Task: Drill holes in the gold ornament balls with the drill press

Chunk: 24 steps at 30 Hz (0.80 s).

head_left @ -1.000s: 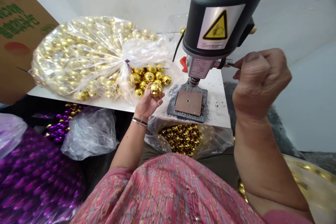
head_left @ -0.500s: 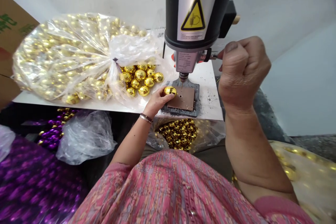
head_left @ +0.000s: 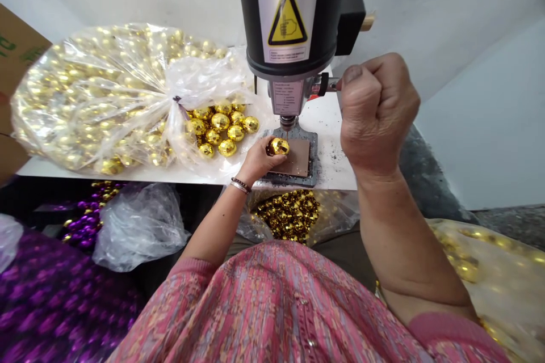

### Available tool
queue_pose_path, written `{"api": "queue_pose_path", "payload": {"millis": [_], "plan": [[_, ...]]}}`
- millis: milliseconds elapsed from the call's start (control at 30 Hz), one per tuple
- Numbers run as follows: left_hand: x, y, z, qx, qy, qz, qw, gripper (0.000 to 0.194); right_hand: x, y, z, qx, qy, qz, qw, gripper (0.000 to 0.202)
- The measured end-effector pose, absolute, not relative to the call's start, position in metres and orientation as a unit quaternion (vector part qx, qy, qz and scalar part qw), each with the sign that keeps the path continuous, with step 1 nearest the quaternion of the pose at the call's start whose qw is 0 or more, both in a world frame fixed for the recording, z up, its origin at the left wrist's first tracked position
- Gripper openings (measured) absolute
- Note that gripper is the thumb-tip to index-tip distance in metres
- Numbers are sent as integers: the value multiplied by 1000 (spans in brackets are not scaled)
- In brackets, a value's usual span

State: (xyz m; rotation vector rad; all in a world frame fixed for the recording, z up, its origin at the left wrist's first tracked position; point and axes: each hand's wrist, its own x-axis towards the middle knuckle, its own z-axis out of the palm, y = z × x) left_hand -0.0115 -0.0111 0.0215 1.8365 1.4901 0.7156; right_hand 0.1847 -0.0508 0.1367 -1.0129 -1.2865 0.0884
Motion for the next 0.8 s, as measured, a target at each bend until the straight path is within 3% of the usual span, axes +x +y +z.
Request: {"api": "queue_pose_path", "payload": {"millis": [300, 667, 800], "plan": [[-3, -1, 17, 775, 517, 229, 284, 71, 187, -54, 138, -456, -581, 45, 673, 34], [2, -7, 8, 737, 505, 280, 352, 63, 189, -55, 131, -467, -581, 8, 667, 50], [3, -7, 4, 721, 510, 294, 366, 64, 191, -58, 127, -484, -582, 12, 654, 44]]}}
